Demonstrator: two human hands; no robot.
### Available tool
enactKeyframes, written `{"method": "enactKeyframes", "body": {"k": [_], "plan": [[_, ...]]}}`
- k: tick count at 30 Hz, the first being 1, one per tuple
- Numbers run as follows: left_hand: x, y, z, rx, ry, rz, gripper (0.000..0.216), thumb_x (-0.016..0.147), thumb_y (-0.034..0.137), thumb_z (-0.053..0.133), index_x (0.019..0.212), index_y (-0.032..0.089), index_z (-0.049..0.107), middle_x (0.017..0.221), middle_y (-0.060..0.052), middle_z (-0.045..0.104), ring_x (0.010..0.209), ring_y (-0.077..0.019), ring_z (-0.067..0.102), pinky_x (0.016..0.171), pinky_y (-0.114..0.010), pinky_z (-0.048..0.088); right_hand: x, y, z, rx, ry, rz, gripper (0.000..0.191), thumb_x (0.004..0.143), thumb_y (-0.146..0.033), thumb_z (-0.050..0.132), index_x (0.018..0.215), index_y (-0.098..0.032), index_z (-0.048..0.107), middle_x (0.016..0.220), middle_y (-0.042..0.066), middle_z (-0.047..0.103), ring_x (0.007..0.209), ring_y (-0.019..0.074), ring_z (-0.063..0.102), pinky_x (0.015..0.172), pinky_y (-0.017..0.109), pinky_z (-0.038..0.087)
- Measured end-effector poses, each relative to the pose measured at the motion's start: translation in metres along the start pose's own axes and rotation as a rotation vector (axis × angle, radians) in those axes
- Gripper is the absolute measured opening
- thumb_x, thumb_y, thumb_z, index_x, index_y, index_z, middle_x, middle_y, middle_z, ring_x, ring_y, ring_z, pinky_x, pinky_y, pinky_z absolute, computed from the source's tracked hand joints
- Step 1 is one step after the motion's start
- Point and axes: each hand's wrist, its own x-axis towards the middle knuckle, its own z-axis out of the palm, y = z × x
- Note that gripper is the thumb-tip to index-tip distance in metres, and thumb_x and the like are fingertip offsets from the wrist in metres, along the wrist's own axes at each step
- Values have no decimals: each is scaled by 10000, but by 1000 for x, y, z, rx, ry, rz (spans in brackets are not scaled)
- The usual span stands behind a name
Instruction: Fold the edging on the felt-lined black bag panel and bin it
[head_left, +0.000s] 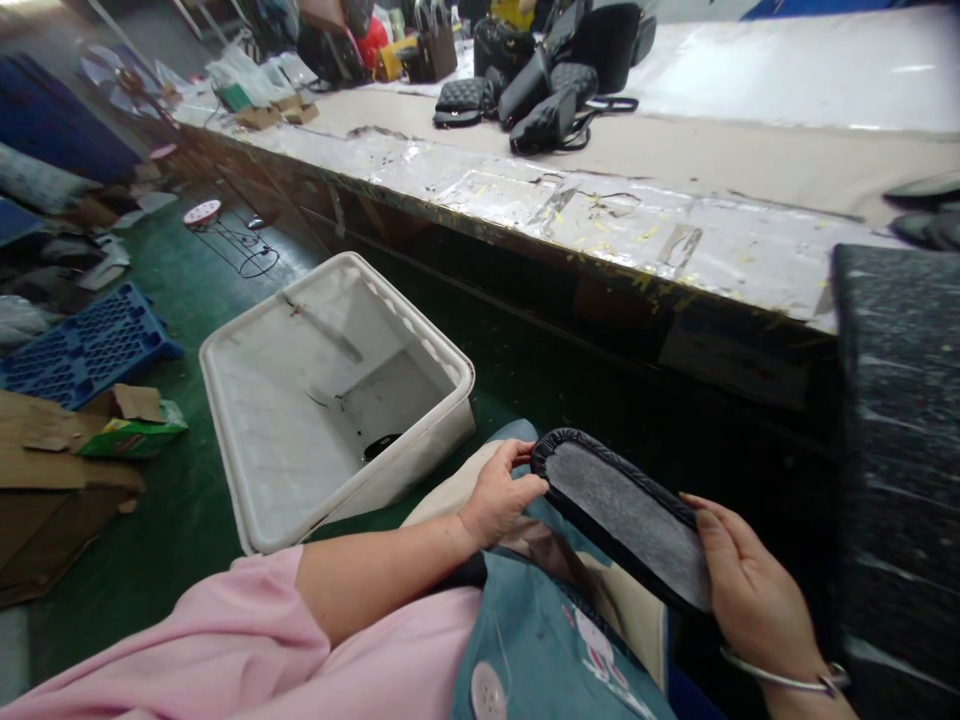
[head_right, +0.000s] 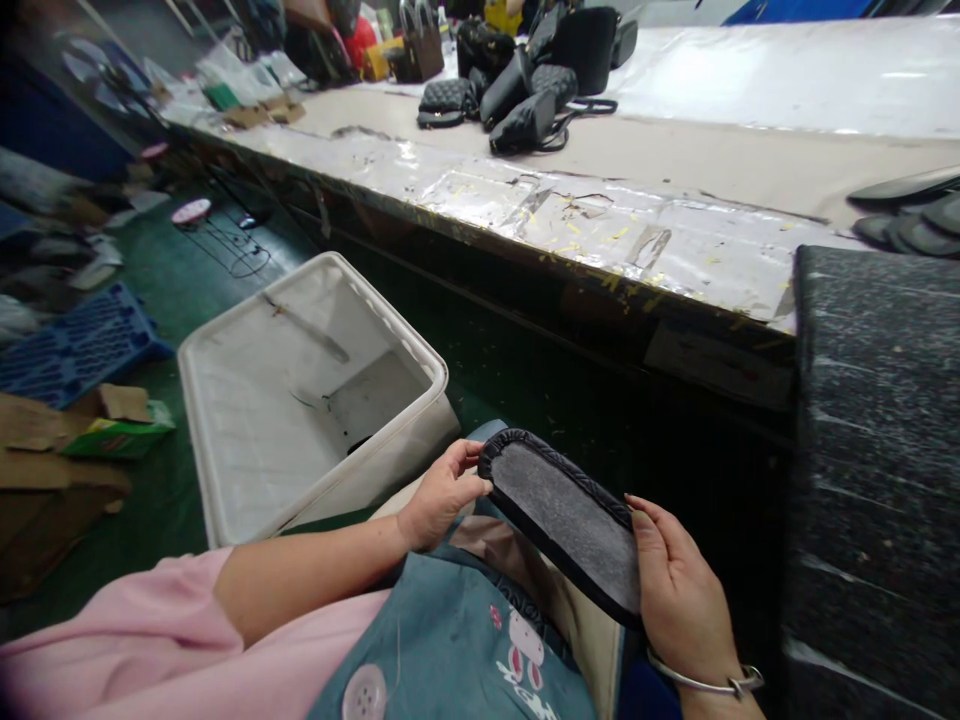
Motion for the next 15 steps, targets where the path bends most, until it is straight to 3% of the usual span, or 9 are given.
{"method": "enactKeyframes", "body": {"k": [7, 15], "plan": [[11, 11, -28, 111, -275, 11, 389, 692, 218, 647, 1061, 126, 566, 1123, -110, 605, 1086, -241, 547, 969, -399, 413, -3, 4, 3, 26, -1, 12, 481, 833, -616, 377, 1065, -280, 631, 1080, 32, 661, 1021, 260, 595, 898, 415, 450], [20, 20, -18, 463, -180, 14, 261, 661, 148, 625, 906, 162, 535, 955, -49, 618, 912, -201, 593, 701, -278, 490, -1, 2, 6, 50, 33, -45, 446, 857, -585, 390, 1054, -272, 638, 1083, 30, 663, 1039, 241, 592, 927, 396, 455]]}}
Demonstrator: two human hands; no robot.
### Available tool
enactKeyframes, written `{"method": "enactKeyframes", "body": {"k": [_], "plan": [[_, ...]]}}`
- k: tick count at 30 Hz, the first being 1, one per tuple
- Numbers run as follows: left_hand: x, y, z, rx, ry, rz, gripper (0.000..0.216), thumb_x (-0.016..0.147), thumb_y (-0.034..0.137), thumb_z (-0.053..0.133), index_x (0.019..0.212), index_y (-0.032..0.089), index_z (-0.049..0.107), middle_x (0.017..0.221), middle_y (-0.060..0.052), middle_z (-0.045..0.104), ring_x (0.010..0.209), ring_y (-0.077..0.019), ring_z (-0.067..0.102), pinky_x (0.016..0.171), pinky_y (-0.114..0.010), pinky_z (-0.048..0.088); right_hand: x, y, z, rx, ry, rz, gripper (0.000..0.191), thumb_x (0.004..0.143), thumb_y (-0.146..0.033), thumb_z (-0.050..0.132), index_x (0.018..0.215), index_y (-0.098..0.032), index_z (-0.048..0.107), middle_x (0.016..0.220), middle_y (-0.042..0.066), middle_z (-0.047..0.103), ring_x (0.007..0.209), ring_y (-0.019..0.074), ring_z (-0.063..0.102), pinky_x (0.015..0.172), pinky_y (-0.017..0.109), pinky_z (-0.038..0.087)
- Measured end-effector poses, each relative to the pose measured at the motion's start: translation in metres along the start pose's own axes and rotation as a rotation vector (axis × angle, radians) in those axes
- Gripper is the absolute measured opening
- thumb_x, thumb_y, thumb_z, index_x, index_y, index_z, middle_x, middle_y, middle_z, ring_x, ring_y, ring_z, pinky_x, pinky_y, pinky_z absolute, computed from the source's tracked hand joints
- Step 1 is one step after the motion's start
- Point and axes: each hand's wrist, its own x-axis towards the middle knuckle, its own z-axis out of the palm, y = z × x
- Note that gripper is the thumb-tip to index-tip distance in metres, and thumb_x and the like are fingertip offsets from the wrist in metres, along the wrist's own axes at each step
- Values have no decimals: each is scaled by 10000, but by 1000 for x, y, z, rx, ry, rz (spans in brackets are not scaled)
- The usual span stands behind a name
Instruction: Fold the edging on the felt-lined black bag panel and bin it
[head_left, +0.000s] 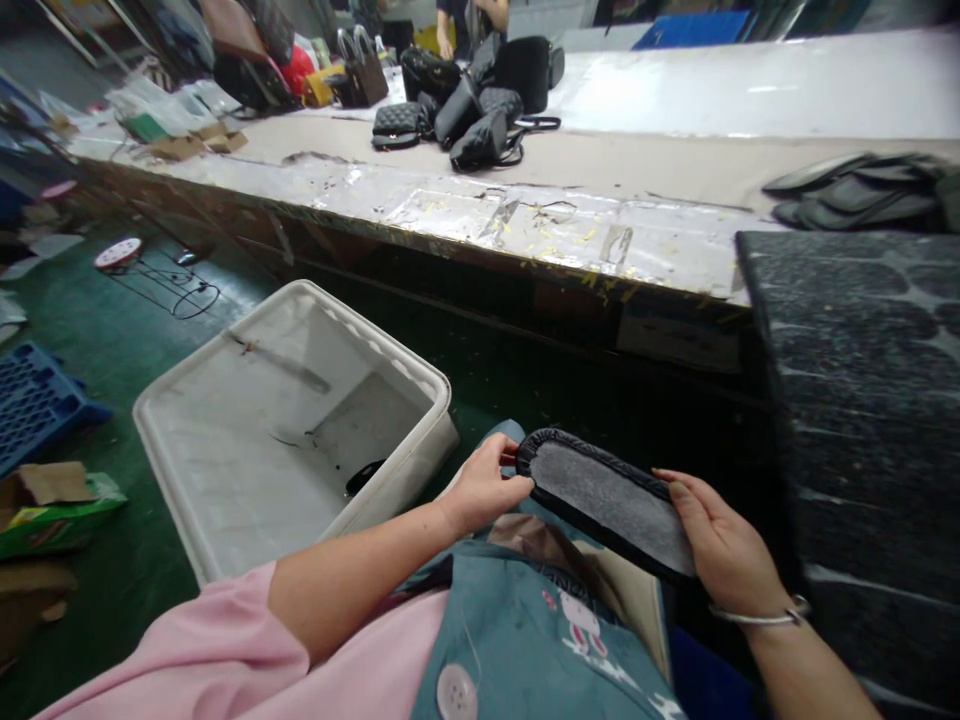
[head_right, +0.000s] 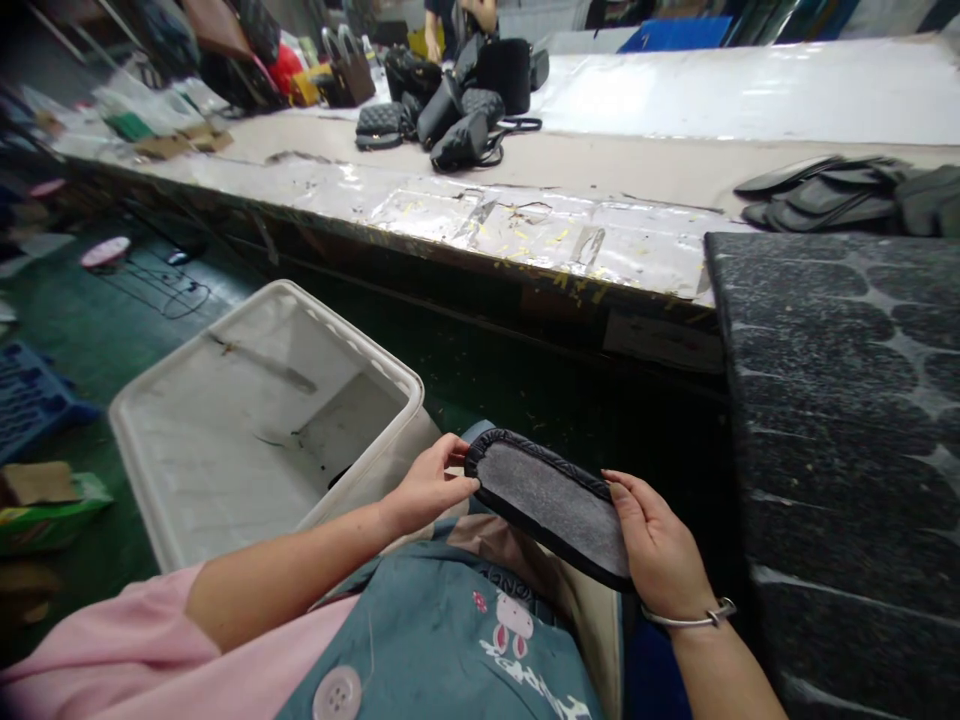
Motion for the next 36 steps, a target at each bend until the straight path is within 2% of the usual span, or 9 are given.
{"method": "enactKeyframes", "body": {"k": [4, 7, 11, 14, 17, 20, 22, 27, 36], "plan": [[3, -4, 4, 131, 94, 60, 158, 688, 158, 590, 832, 175, 528, 857, -19, 587, 820, -176, 581, 660, -264, 490, 1, 2, 3, -11, 14, -35, 450, 871, -571, 378, 1055, -254, 640, 1075, 42, 666, 1027, 239, 600, 931, 406, 460], [4, -8, -5, 33, -18, 68, 185, 732, 237, 624, 885, 165, 549, 900, -37, 611, 858, -184, 597, 711, -284, 504, 0, 4, 3, -76, 86, -123, 437, 890, -539, 379, 1039, -229, 648, 1045, 59, 670, 993, 238, 613, 900, 401, 482], [5, -18, -25, -267, -275, 85, 384, 773, 329, 655, 1091, 145, 545, 1108, -101, 603, 996, -200, 599, 880, -341, 489, -7, -7, -1, -283, 381, -343, 370, 884, -470, 486, 1021, -176, 666, 1013, 94, 655, 965, 250, 608, 881, 397, 485], [3, -29, -33, -223, -164, 252, 390, 785, 326, 667, 1130, 178, 563, 1149, -99, 555, 1005, -197, 585, 874, -346, 499, -19, -30, -1, -345, 540, -427, 253, 867, -363, 574, 997, -175, 683, 968, 77, 650, 884, 218, 617, 824, 350, 497], [1, -33, -32, -82, -40, 398, 196, 796, 289, 663, 953, 176, 634, 1009, -64, 553, 934, -173, 572, 823, -313, 511, -35, -61, 11, -250, 428, -463, 184, 861, -303, 598, 978, -195, 691, 944, 48, 630, 819, 172, 611, 747, 291, 503], [0, -29, -28, -71, -42, 397, 172, 775, 278, 686, 888, 173, 609, 920, -34, 544, 867, -155, 562, 786, -290, 507, -47, -91, 33, -161, 202, -496, 208, 862, -289, 598, 1041, -213, 673, 954, 43, 603, 837, 165, 595, 736, 281, 503], [0, -25, -24, -80, -71, 379, 201, 760, 274, 700, 896, 174, 590, 913, -26, 539, 867, -153, 555, 783, -283, 500, -50, -105, 49, -154, 117, -499, 224, 868, -275, 587, 1068, -208, 663, 945, 48, 597, 845, 172, 584, 742, 294, 501], [0, -21, -17, -142, -76, 309, 209, 742, 251, 703, 873, 167, 563, 900, -21, 507, 863, -149, 526, 768, -271, 494, -48, -118, 67, -249, 108, -473, 178, 873, -246, 570, 993, -171, 678, 889, 56, 607, 828, 187, 570, 761, 326, 487], [3, -23, -14, -207, -82, 304, 191, 732, 204, 702, 857, 160, 564, 899, -22, 495, 854, -145, 510, 757, -269, 477, -41, -128, 65, -256, 13, -331, 63, 846, -249, 587, 821, -214, 633, 825, 16, 609, 781, 177, 573, 722, 316, 454]]}}
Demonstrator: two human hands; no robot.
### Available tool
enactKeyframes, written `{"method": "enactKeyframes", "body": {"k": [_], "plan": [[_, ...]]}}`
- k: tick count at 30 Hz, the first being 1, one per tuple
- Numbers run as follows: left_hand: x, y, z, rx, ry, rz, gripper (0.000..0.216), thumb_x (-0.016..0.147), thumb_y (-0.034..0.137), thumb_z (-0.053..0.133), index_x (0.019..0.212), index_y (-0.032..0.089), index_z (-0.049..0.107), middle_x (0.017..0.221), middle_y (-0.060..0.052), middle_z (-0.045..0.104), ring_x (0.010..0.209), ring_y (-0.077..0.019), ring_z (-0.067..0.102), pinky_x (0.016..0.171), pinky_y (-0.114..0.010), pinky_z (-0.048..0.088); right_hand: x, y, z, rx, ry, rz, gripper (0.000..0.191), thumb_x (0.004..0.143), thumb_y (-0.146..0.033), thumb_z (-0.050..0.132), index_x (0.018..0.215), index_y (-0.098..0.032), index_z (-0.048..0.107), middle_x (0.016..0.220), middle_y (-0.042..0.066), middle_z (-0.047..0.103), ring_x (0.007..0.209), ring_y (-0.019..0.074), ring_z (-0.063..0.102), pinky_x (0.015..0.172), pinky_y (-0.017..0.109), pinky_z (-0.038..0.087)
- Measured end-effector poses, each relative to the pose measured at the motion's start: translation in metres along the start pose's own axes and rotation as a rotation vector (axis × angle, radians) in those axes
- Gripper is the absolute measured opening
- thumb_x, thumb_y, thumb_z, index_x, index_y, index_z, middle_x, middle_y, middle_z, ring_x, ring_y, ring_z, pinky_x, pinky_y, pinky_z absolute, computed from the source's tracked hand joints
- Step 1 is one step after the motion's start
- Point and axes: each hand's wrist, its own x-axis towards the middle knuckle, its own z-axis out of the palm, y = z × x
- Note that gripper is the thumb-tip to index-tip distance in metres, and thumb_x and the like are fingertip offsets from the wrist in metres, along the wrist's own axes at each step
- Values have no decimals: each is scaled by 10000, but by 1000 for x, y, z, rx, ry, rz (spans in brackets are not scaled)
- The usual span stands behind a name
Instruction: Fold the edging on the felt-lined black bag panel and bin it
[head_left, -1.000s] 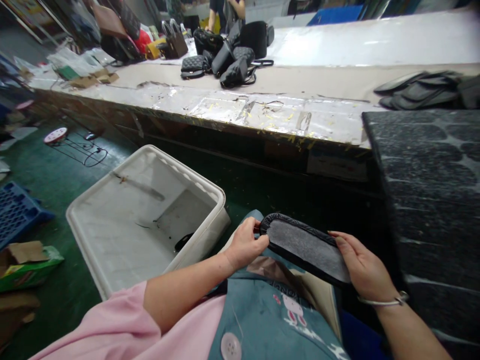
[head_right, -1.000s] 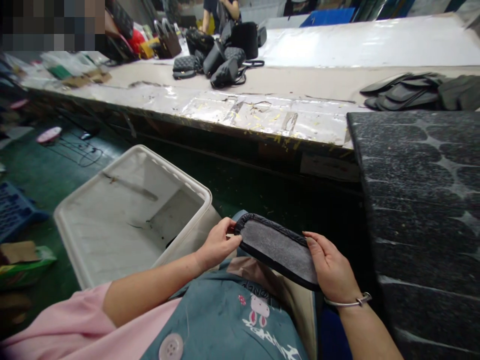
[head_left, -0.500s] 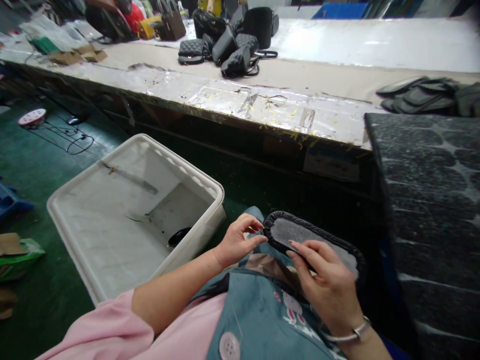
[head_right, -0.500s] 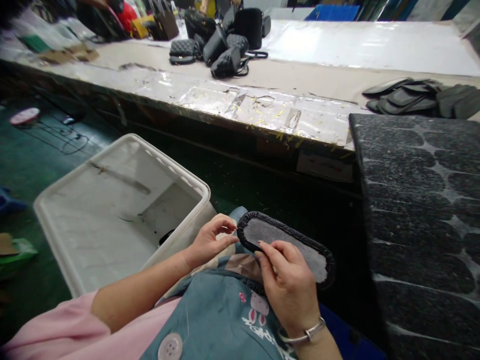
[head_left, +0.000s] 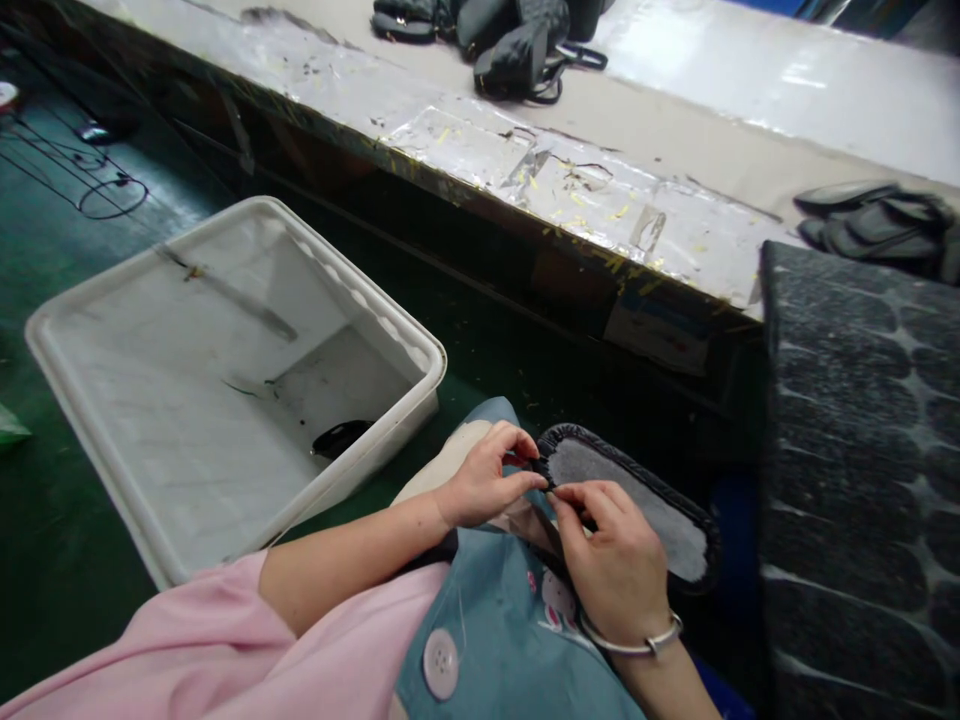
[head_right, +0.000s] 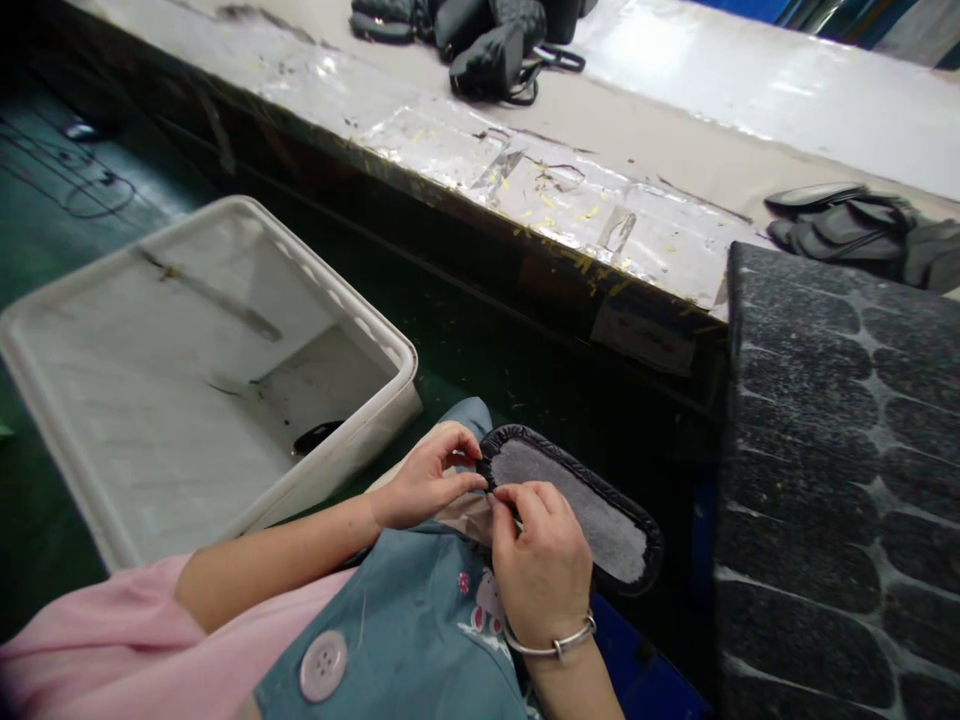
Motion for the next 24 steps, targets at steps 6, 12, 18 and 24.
{"method": "enactKeyframes", "body": {"k": [6, 12, 18, 24], "plan": [[0, -2, 0, -93, -31, -51, 222, 713, 201, 696, 881, 164, 556, 927, -30, 485, 880, -155, 514, 793, -292, 493, 3, -1, -4, -1, -13, 37, 115, 849, -317, 580, 833, -216, 633, 839, 21, 612, 755, 168, 570, 674, 298, 452], [0, 3, 4, -44, -2, -103, 242, 671, 160, 673, 874, 163, 540, 920, -30, 492, 861, -162, 512, 773, -307, 495, 7, 1, -7, -5, -64, 62, 118, 837, -340, 588, 791, -237, 625, 811, 2, 610, 733, 164, 569, 654, 293, 436], [0, 13, 13, 110, 91, -118, 230, 642, 111, 616, 831, 177, 503, 884, -12, 467, 818, -151, 494, 704, -278, 476, 11, 7, -6, -18, -141, 50, 139, 836, -351, 588, 743, -251, 614, 780, -6, 597, 708, 165, 569, 627, 293, 417], [-2, 15, 25, 183, 166, -81, 237, 636, 78, 552, 835, 186, 481, 901, -23, 441, 837, -160, 460, 658, -261, 454, 7, 9, -2, -48, -100, -12, 110, 860, -312, 548, 802, -227, 588, 821, 27, 593, 790, 194, 562, 681, 313, 422]]}}
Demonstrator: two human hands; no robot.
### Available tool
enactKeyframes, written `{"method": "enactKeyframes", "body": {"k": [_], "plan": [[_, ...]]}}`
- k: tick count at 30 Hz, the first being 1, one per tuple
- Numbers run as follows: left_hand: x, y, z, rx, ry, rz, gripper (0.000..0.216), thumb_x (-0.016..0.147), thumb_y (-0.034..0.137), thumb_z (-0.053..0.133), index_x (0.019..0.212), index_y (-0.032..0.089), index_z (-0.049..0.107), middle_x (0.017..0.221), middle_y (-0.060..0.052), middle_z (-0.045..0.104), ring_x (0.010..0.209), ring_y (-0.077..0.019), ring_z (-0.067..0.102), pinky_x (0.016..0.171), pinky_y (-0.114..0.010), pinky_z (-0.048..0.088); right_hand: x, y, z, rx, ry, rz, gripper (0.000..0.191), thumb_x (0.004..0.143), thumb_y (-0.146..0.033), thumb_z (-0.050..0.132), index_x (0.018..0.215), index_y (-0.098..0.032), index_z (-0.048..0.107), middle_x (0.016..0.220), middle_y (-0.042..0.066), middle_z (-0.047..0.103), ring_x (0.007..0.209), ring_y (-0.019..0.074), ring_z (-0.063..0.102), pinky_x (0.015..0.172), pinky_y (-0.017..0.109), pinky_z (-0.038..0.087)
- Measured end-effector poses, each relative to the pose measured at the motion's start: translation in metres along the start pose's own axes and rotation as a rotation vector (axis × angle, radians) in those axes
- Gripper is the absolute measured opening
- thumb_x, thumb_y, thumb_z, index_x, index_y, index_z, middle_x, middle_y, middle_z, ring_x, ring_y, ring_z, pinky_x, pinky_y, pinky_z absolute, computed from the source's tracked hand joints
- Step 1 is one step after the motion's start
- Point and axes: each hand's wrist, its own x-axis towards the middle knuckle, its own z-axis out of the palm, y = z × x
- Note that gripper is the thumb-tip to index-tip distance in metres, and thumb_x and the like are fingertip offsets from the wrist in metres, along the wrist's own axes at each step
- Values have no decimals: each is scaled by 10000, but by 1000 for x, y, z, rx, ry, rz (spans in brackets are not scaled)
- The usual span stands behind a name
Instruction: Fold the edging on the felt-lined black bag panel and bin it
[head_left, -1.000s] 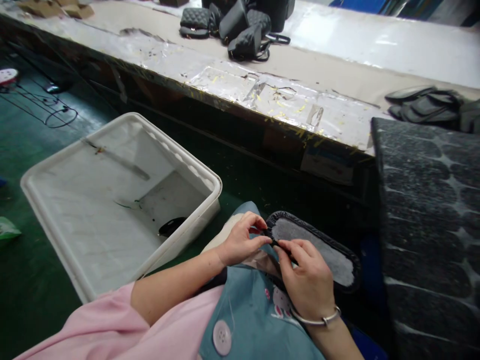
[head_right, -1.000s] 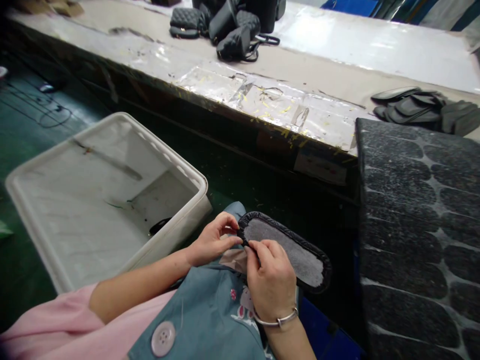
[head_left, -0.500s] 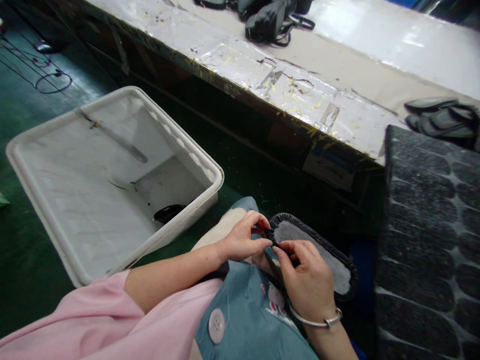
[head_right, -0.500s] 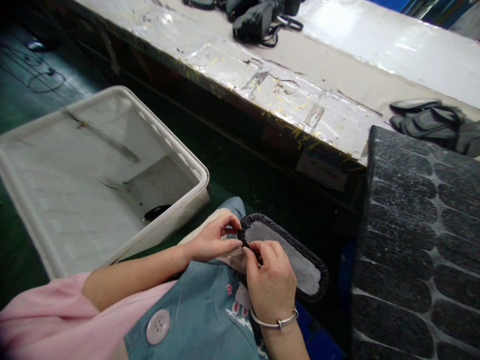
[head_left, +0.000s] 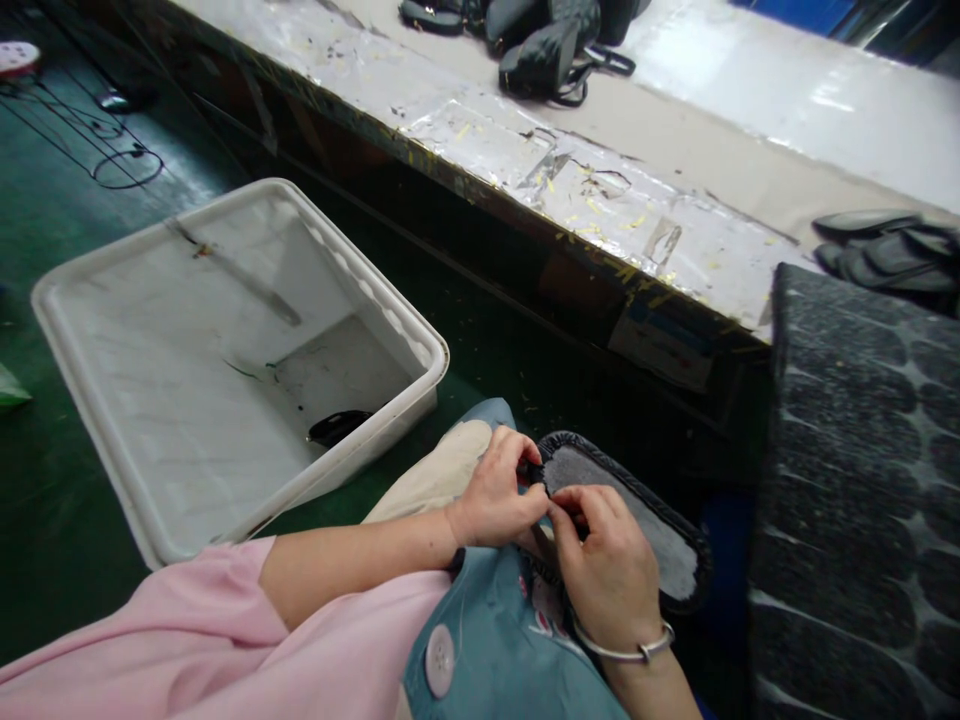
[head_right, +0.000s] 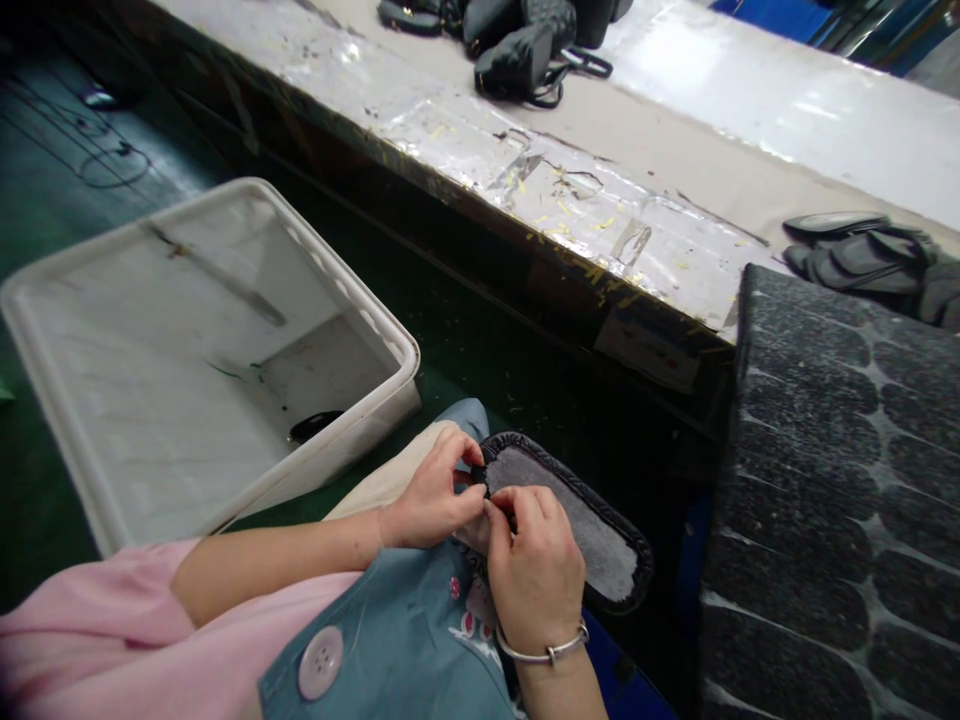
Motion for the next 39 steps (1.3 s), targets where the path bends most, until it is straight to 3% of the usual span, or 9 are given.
{"method": "enactKeyframes", "body": {"k": [6, 12, 16, 26, 31, 35, 39], "plan": [[0, -2, -1, -37, 10, -8, 191, 663, 86, 544, 810, 190, 480, 890, -16, 433, 832, -155, 448, 633, -241, 421, 0, 0, -1, 49, 18, -5, 132, 857, -322, 561, 774, -226, 597, 801, 22, 597, 756, 183, 564, 663, 302, 429], [1, -14, -14, -274, -208, -13, 220, 723, 185, 598, 922, 179, 505, 913, -23, 474, 856, -154, 475, 796, -286, 423, -5, -2, 1, 94, 96, 5, 134, 856, -337, 580, 868, -213, 630, 825, 26, 625, 761, 176, 582, 683, 292, 459], [1, -19, -16, -332, -220, -34, 238, 722, 187, 610, 932, 178, 499, 929, -31, 482, 857, -154, 486, 805, -296, 425, -9, -6, 3, -59, 135, -65, 146, 869, -304, 567, 792, -205, 642, 790, 31, 632, 776, 189, 582, 704, 304, 436], [2, -13, -16, -294, -209, -85, 229, 690, 150, 619, 897, 171, 522, 894, -23, 488, 836, -153, 478, 727, -270, 438, 5, -11, -6, -90, -4, -17, 131, 862, -261, 537, 744, -215, 571, 750, 19, 583, 713, 184, 551, 634, 301, 396], [1, -13, -14, -250, -178, -89, 212, 692, 144, 620, 880, 180, 529, 883, -17, 492, 833, -156, 487, 701, -268, 438, 5, -2, -1, -251, -60, -160, 106, 874, -211, 479, 770, -200, 497, 751, 44, 525, 721, 208, 508, 658, 332, 389], [0, -11, -11, -182, -141, -76, 202, 685, 135, 621, 863, 175, 532, 870, -13, 486, 801, -148, 487, 695, -272, 433, 2, 12, 6, -232, 9, -328, 104, 892, -194, 446, 793, -189, 481, 749, 51, 500, 739, 213, 481, 688, 345, 393], [-1, -10, -10, -181, -130, -94, 204, 681, 139, 619, 861, 174, 529, 866, -12, 486, 783, -145, 492, 687, -273, 435, 0, 18, 11, -185, 93, -391, 94, 884, -164, 462, 794, -187, 474, 746, 54, 498, 737, 209, 463, 692, 348, 392]]}}
